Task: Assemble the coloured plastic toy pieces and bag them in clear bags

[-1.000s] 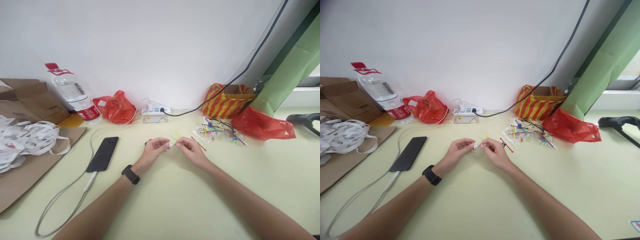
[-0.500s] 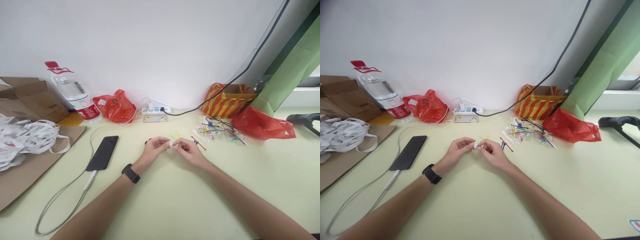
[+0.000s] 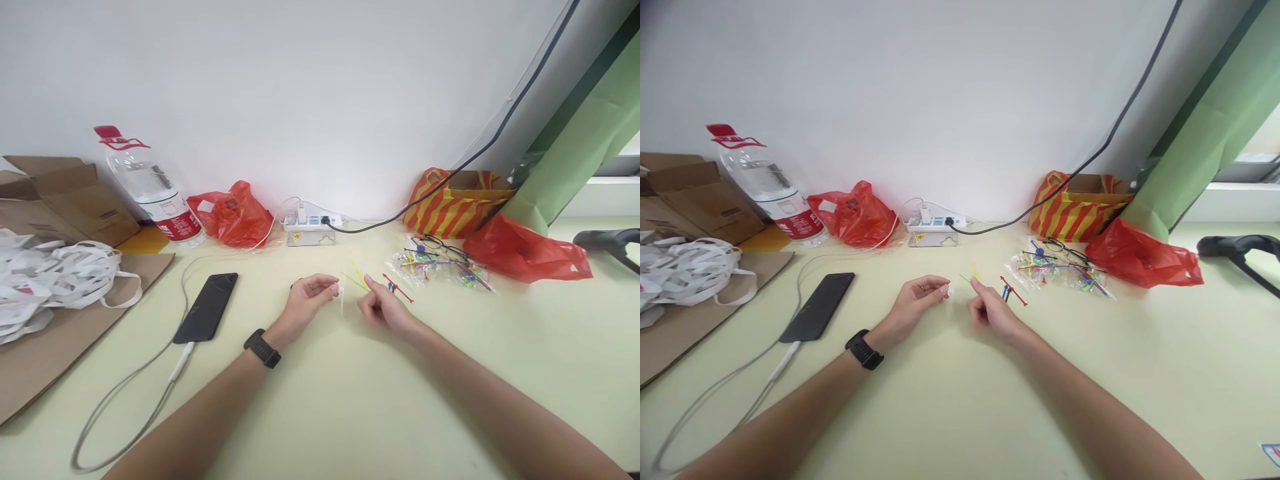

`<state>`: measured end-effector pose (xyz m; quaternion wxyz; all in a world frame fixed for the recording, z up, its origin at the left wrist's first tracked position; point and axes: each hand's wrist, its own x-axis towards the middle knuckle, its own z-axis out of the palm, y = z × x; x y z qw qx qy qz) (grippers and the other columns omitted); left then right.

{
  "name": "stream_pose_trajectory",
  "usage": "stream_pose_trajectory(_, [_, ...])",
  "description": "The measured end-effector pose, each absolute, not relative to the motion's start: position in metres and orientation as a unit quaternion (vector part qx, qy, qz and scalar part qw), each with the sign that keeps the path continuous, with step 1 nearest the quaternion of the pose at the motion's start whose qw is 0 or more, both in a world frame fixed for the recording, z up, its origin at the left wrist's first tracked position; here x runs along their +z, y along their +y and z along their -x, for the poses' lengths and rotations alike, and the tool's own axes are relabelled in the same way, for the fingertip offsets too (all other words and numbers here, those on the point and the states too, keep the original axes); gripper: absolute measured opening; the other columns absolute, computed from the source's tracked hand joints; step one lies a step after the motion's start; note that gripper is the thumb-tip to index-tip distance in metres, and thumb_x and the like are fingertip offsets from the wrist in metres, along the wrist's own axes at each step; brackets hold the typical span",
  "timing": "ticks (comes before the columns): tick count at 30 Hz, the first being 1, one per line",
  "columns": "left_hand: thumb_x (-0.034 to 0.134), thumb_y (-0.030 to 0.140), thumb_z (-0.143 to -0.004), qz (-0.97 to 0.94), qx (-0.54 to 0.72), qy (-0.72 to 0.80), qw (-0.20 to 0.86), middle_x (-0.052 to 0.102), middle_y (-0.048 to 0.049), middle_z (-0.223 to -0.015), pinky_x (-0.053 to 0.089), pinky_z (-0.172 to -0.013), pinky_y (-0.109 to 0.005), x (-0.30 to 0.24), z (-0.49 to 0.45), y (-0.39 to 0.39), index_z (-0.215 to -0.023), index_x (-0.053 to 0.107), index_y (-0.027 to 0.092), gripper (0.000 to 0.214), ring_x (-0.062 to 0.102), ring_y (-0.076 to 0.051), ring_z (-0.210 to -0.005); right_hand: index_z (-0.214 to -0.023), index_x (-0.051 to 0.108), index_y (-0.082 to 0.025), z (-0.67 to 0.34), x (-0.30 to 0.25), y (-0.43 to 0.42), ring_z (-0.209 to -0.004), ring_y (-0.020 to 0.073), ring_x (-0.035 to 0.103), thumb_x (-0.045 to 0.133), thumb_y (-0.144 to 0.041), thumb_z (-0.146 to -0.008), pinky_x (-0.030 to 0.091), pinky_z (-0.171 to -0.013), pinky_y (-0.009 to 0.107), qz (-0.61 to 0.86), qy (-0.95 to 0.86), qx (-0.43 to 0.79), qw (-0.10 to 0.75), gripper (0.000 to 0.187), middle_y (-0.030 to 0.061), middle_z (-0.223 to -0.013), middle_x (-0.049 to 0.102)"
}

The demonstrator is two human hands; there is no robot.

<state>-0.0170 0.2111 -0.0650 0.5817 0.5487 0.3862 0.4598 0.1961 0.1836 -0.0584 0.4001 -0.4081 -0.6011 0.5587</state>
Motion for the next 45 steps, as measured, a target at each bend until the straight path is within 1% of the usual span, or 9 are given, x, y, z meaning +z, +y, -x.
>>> stream_pose_trajectory(3, [0.088,0.044,-0.079,-0.551,0.459,0.392,0.576,0.078,-0.0074,-0.094,0.055,-0.087,-0.035,-0.066,0.018,0.212,-0.102,0.079,0.019,0.035,0.071,-0.021,-0.09,-0.039,0.031,-0.024,-0.2,-0.055,0.186,-0.051,0.0137,0.026,0.029,-0.071,-0.102,0.027,-0.055,0.034,0.387,-0.586,0.585,0.405,0.079,-0.0015,-0.047,0.024])
stream_pose_trajectory(8, [0.086,0.043,-0.081,-0.558,0.451,0.393,0.575,0.078,-0.0078,-0.095,0.054,-0.086,-0.034,-0.066,0.018,0.212,-0.104,0.078,0.019,0.034,0.071,-0.021,-0.091,-0.068,0.061,-0.021,-0.199,-0.055,0.19,-0.056,0.0144,0.036,0.057,-0.067,-0.092,0.026,-0.054,0.03,0.455,-0.56,0.519,0.458,0.052,-0.0027,-0.057,0.041])
stream_pose_trajectory(12, [0.086,0.043,-0.081,-0.558,0.441,0.396,0.582,0.078,-0.0083,-0.098,0.054,-0.083,-0.033,-0.062,0.017,0.21,-0.103,0.078,0.019,0.034,0.072,-0.021,-0.092,-0.086,0.065,-0.02,-0.194,-0.059,0.19,-0.057,0.0132,0.039,0.067,-0.058,-0.09,0.03,-0.056,0.028,0.45,-0.597,0.492,0.445,0.038,-0.0053,-0.06,0.044])
stream_pose_trajectory(20, [0.085,0.041,-0.082,-0.54,0.465,0.388,0.585,0.076,-0.0057,-0.088,0.055,-0.081,-0.034,-0.06,0.015,0.209,-0.108,0.077,0.02,0.034,0.071,-0.02,-0.083,-0.101,0.07,-0.019,-0.193,-0.06,0.189,-0.059,0.0137,0.044,0.063,-0.057,-0.095,0.033,-0.057,0.028,0.436,-0.646,0.46,0.425,0.04,-0.0045,-0.063,0.047])
stream_pose_trajectory(27, [0.085,0.036,-0.077,-0.42,0.598,0.379,0.568,0.076,-0.007,-0.103,0.054,-0.082,-0.032,-0.046,0.033,0.228,-0.103,0.076,0.02,0.031,0.071,-0.017,-0.085,-0.09,0.069,-0.02,-0.215,-0.061,0.202,-0.056,0.014,0.041,0.063,-0.054,-0.093,0.032,-0.054,0.029,0.485,-0.666,0.355,0.442,0.035,-0.0034,-0.061,0.047])
stream_pose_trajectory(30, [0.074,0.049,-0.084,-0.375,0.636,0.389,0.551,0.077,-0.0088,-0.099,0.055,-0.084,-0.033,-0.043,0.05,0.242,-0.098,0.074,0.018,0.034,0.072,-0.02,-0.088,-0.09,0.069,-0.02,-0.236,-0.061,0.214,-0.058,0.0156,0.046,0.064,-0.051,-0.092,0.034,-0.055,0.029,0.517,-0.648,0.313,0.463,0.032,-0.0022,-0.061,0.05])
stream_pose_trajectory(34, [0.051,0.079,-0.088,-0.317,0.665,0.392,0.55,0.076,-0.0141,-0.098,0.057,-0.084,-0.035,-0.043,0.071,0.256,-0.096,0.072,0.016,0.067,0.074,-0.024,-0.091,-0.087,0.07,-0.019,-0.26,-0.062,0.227,-0.062,0.0178,0.054,0.066,-0.047,-0.087,0.038,-0.055,0.029,0.563,-0.625,0.276,0.464,0.028,0.002,-0.066,0.061])
stream_pose_trajectory(37, [0.051,0.083,-0.086,-0.293,0.673,0.393,0.554,0.076,-0.0157,-0.101,0.057,-0.085,-0.034,-0.042,0.08,0.261,-0.095,0.071,0.016,0.071,0.073,-0.024,-0.093,-0.079,0.07,-0.019,-0.272,-0.06,0.23,-0.054,0.0157,0.052,0.066,-0.042,-0.085,0.036,-0.05,0.028,0.576,-0.642,0.303,0.404,0.024,0.0009,-0.063,0.061])
stream_pose_trajectory(45, [0.088,0.041,-0.069,-0.418,0.608,0.512,0.439,0.074,-0.0076,-0.093,0.056,-0.084,-0.034,-0.058,0.091,0.272,-0.094,0.072,0.016,0.039,0.071,-0.019,-0.082,-0.072,0.072,-0.018,-0.283,-0.045,0.219,-0.055,0.0141,0.053,0.072,-0.031,-0.077,0.041,-0.055,0.028,0.493,-0.744,0.364,0.266,0.014,-0.001,-0.06,0.062])
